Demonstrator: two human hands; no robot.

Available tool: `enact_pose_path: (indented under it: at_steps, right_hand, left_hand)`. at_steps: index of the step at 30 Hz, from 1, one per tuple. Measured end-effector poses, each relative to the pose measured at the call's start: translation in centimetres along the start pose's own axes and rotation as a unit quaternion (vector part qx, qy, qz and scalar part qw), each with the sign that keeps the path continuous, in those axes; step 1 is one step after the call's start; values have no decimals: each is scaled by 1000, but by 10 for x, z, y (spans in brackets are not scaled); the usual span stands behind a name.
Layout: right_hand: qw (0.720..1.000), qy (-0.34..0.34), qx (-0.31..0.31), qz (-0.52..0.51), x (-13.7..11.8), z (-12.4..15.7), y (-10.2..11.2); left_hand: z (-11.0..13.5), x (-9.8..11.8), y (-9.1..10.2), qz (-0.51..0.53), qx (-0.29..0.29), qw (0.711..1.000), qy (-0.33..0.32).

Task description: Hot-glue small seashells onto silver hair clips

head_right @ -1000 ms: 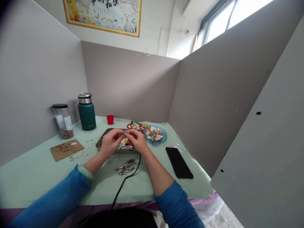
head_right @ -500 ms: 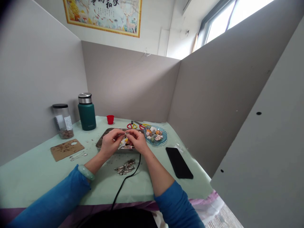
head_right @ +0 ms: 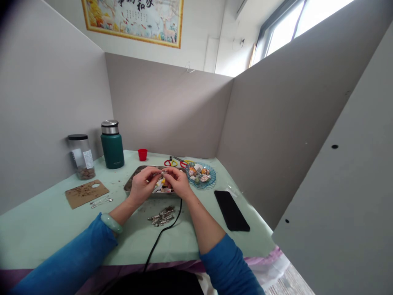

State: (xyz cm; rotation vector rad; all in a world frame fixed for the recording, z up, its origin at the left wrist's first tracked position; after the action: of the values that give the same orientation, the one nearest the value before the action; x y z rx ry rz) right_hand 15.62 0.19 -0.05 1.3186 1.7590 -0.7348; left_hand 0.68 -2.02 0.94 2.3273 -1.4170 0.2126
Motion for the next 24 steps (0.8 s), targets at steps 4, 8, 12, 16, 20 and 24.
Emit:
enact_pose_path:
  at_steps: [4, 8, 12, 16, 20, 24]
  right_hand:
    - [1000, 4, 0, 2, 1, -1, 1]
    - [1000, 7, -1, 12, 2, -1, 1]
    - [1000, 2, 2, 13, 2, 0, 1]
    - [1000, -8, 10, 11, 2, 0, 1]
    - [1000, -10, 11, 9, 0, 0, 1]
    - [1000, -9, 8, 11, 0, 0, 1]
  left_hand:
    - [0, 0, 0, -1, -1, 1000, -4]
    - [0, 0, 0, -2, -2, 1000, -6]
    - [0, -1, -1, 6, -7, 1000, 8]
    - [-1, -2, -2, 19, -10, 999, 34]
    - [-1, -3, -2, 26, -10, 999, 42]
    - [0, -4, -2, 29, -14, 999, 42]
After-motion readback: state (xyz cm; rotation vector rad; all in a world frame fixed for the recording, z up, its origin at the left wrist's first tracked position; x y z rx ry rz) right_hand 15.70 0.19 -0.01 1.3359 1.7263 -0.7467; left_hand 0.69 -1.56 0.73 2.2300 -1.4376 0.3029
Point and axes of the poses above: each hand's wrist, its own z-axis away from the middle knuckle, its own y-axis out of the back of the hand, x = y × z, the point moved 2 cm from there along -z, towards the middle knuckle
